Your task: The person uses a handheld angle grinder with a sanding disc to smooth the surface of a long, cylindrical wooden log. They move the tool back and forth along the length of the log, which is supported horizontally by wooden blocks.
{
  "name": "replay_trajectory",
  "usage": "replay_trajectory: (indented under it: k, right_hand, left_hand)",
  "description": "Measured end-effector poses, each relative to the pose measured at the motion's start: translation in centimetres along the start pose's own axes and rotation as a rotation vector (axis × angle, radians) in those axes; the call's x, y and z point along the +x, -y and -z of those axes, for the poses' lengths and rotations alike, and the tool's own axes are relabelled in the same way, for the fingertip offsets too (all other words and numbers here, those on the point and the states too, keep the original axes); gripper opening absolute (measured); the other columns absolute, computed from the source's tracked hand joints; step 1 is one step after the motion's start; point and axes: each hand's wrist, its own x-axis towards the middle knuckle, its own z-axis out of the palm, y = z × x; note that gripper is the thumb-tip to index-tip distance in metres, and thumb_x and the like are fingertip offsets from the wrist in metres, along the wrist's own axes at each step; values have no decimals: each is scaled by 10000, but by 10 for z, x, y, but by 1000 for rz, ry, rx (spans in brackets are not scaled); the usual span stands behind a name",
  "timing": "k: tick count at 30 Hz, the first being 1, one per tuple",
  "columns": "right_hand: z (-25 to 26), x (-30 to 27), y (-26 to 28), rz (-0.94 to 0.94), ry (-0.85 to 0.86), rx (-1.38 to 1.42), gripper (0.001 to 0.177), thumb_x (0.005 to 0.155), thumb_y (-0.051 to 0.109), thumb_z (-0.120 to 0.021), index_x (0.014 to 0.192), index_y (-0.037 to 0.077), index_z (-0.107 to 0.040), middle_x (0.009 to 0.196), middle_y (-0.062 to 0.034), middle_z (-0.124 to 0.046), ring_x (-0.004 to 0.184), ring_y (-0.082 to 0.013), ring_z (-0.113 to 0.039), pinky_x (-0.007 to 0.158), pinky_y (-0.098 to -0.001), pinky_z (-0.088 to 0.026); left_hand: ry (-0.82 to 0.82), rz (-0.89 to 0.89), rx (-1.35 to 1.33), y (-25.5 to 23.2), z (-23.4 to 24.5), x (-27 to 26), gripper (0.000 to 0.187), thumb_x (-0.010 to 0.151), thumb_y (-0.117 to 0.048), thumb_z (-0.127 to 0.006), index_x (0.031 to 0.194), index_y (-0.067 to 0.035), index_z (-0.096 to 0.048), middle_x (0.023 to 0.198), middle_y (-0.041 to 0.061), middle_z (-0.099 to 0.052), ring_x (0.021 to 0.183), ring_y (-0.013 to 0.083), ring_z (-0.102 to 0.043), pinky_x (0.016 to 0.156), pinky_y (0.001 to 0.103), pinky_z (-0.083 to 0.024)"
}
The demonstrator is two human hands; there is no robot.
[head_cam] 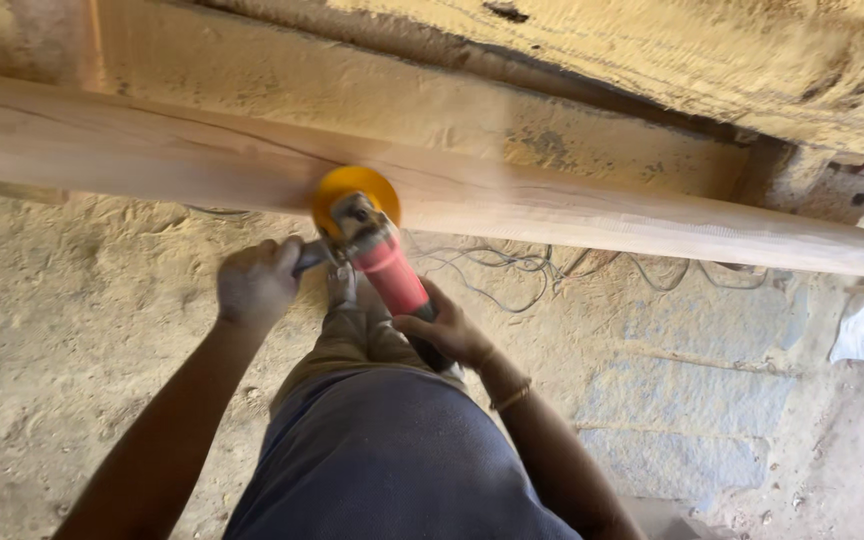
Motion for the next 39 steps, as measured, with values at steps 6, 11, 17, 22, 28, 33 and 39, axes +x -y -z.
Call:
replay_trajectory:
  k: [6,11,17,22,28,33,39]
  right_hand:
    - [38,-52,-44,-195,-325,152,801,909,556,-567,1469,1,-427,905,-164,-683,627,-175,-687,554,-324,-613]
    - [88,-89,-69,-193,-439,329,673,944,506,-537,1385,4,-455,832,-124,-649,581,-173,-648,510,-328,-598]
    - [151,-133,-103,-270,-529,558,566,954,546,-476,1177,26,-485,779,-141,-637,560,-222,-655,444,-365,-558]
    - [171,-140,-115,-290,-560,689,658,1015,589,-455,1077,-60,-550,758,-164,-655,571,-245,-683,444,-356,-559]
    - [135,-98,-57,-311,-553,510,514,972,538,-483,1078,37,-530,745,-123,-627,521,-218,-643,405,-356,-524]
    - [60,-56,-7,-261,-481,363,516,986,531,-488,1098,28,-527,751,-104,-616,541,-191,-647,428,-333,-538]
    - [-44,-4,34,-303,-483,234,618,922,585,-499,1242,57,-531,761,-110,-646,565,-180,-676,485,-314,-585]
  left_hand:
    - [59,-267,-167,-72,-50,54,142,884,-195,-719,994,-110,-690,639,41,-610,470,139,-566,398,322,-475]
    - [-67,-404,-336,-152,-76,109,165,1056,-139,-549,1001,-95,-698,609,3,-556,485,118,-535,410,276,-498]
    - [268,-456,-350,-255,-99,154,171,1034,-131,-491,1008,-76,-651,726,52,-638,345,95,-456,244,261,-431]
    - [294,-618,-35,-293,-118,182,122,946,-138,-568,1057,-121,-616,590,-10,-484,460,122,-379,352,292,-399]
    - [196,-477,-185,-203,-103,162,256,1007,-96,-587,1260,-95,-543,506,-1,-485,333,114,-513,238,289,-450]
    - [151,-470,-20,-106,-80,137,50,939,-130,-586,973,-125,-549,546,6,-498,452,158,-557,334,360,-467]
    - [125,-402,-42,15,-52,92,31,964,-122,-585,992,-119,-573,574,10,-512,431,125,-521,317,323,-429]
